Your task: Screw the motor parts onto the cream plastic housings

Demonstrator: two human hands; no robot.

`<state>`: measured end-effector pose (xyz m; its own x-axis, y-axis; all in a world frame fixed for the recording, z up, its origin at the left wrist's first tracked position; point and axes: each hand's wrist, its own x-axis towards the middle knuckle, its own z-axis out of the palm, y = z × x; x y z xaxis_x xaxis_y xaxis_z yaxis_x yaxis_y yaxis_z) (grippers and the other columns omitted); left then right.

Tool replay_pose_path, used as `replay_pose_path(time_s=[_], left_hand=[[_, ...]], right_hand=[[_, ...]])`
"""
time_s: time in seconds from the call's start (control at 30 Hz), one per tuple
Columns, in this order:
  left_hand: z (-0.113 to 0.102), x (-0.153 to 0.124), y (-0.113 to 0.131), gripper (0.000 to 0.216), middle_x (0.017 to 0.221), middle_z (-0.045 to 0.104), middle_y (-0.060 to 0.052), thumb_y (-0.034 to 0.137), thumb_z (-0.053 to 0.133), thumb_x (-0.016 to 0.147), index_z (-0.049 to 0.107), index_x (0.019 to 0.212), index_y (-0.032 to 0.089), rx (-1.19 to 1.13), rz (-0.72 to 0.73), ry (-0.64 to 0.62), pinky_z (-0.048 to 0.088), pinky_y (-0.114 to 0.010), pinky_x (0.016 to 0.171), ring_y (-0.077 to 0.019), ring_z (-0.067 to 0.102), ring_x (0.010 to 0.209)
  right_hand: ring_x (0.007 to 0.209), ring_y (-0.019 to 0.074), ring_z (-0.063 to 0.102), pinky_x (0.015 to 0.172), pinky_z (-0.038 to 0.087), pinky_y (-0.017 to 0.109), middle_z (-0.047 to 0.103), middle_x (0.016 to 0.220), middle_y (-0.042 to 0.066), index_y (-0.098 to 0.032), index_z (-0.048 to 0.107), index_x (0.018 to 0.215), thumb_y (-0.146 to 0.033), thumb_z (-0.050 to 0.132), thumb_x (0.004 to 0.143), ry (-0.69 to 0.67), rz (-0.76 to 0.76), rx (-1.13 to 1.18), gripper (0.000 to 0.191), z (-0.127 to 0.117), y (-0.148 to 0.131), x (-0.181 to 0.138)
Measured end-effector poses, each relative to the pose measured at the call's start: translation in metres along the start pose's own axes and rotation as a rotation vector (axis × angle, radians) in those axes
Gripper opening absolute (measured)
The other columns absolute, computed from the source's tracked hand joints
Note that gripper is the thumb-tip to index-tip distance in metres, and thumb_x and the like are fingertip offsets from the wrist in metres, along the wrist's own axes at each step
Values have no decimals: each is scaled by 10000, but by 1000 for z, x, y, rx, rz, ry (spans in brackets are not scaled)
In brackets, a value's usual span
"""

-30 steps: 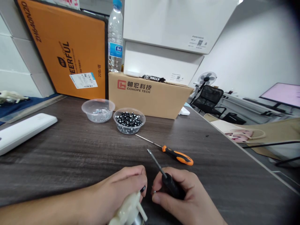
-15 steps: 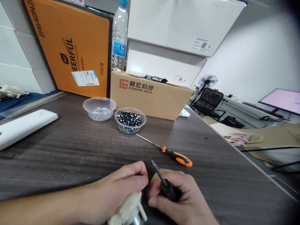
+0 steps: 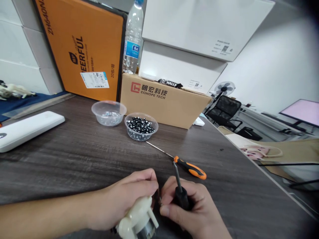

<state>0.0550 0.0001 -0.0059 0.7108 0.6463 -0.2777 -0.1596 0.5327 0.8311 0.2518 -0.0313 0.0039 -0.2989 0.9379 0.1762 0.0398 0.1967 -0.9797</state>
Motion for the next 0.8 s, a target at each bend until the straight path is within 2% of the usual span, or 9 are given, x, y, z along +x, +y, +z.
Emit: replay_pose_path(time_s=[0.27,0.4,0.57,0.8], left_hand=[[1,3,2,313,583,466,59,491,662,789,523,788,210,26,-10,6,281,-206,461,-83,365,496],[2,4,0,315,610,448,63,488,669,777,523,803,210,18,-18,7,269,-213,472,-85,365,520],[3,2,0,338,646,447,67,488,687,735,523,844,213,8,-67,51,258,-229,500,-84,349,546],[3,1,-1,304,645,428,69,464,670,735,503,821,225,23,-62,35,249,-249,515,-98,346,562]], right_hand=[[613,148,621,587,484,240,698,687,5,-225,784,730,-283,875,792,-19,-93,-112,125,-2,-1,2],[611,155,645,577,499,237,719,692,16,-221,783,743,-255,861,804,-38,-151,-99,105,-1,-2,4],[620,164,671,595,518,239,750,708,17,-227,789,784,-202,824,823,-34,-151,-139,58,-1,-6,3],[590,172,649,556,515,250,726,665,38,-220,788,730,-325,826,838,-53,-178,-220,155,-2,-9,7]])
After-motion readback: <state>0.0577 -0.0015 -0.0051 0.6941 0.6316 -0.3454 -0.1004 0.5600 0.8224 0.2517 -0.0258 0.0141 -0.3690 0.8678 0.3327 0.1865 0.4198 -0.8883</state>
